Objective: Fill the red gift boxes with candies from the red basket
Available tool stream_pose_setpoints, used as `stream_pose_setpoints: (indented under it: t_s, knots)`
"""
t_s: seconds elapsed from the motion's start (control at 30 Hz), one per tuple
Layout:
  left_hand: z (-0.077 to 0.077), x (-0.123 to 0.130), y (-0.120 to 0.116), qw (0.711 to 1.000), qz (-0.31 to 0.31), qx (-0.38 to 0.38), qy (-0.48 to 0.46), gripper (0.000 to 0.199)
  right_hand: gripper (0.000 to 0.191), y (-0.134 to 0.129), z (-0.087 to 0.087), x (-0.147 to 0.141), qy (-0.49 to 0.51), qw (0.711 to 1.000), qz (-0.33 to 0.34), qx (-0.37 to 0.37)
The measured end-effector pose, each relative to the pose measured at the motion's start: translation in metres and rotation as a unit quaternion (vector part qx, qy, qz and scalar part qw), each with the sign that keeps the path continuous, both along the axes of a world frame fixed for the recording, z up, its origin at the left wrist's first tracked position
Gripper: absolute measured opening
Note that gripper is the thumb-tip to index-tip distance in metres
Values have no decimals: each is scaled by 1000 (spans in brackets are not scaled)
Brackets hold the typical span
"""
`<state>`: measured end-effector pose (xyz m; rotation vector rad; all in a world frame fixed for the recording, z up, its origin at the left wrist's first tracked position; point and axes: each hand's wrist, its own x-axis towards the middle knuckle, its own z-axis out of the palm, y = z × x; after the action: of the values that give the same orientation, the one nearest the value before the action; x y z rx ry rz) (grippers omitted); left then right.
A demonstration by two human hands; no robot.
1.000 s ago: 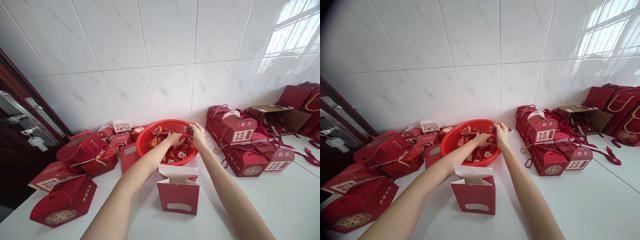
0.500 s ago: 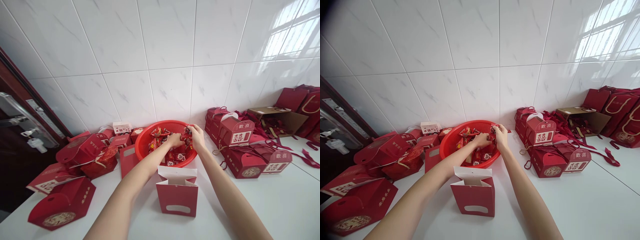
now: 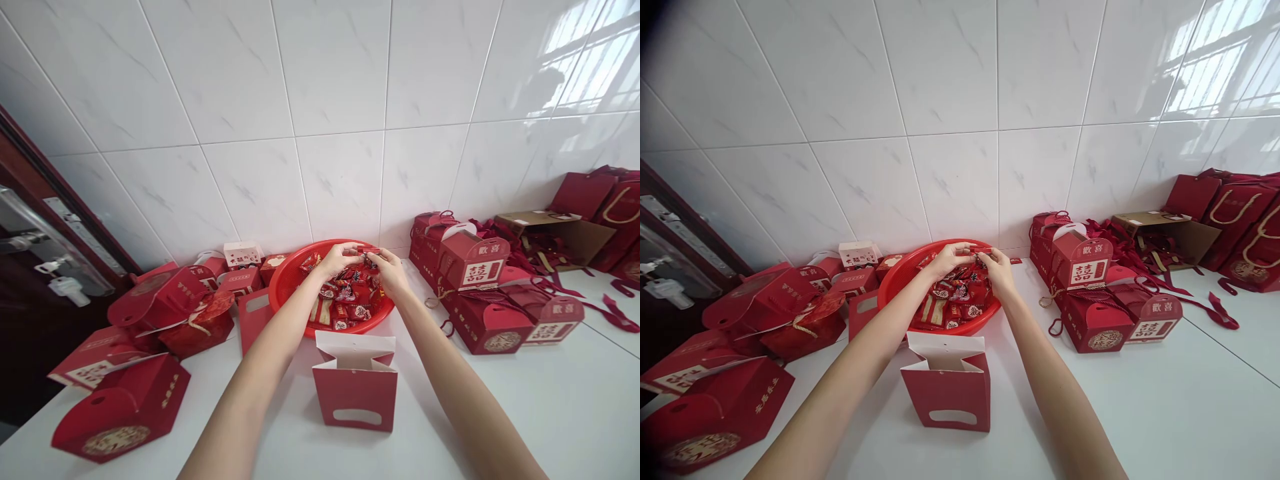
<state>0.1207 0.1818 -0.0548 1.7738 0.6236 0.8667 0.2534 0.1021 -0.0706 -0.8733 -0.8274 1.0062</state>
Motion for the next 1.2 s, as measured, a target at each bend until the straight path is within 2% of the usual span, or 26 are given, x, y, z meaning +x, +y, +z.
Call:
stream_pose_setpoints:
  t_s: [0.1,0.23,0.33,0.43,0.6,0.7,0.77,0.87,1.03,1.13,1.2]
  knots:
    - [1,-4,3,999,27,-18,16,39,27,2,-2,2,3,1000,-15,3]
    - [-1,-11,10,993,76,-28,80,26,29,6,-3,3,14,999,-33,-1]
    - [-9,-19,6,986,96,-34,134,29,31,8,-4,4,17,999,-38,-5]
    - [-24,-32,-14,979,105,-39,169,33,32,8,-4,4,16,999,-40,-5]
    - [-57,-67,-67,969,116,-45,215,31,34,8,-4,4,14,999,-46,-3]
    - [-64,-77,-79,965,126,-35,228,28,35,8,-4,4,10,999,-47,1]
    - [-59,-72,-72,973,137,-20,182,28,35,9,-5,5,7,999,-47,3]
    - [-44,-54,-45,981,138,-5,134,32,33,9,-5,4,4,999,-47,4]
    - [-20,-28,4,981,108,-9,159,27,31,9,-6,3,3,999,-50,6]
    - [-12,-24,17,978,101,-16,182,14,30,8,-6,3,4,999,-48,4]
    - [-10,-24,20,976,114,-13,183,17,31,7,-5,4,7,999,-46,3]
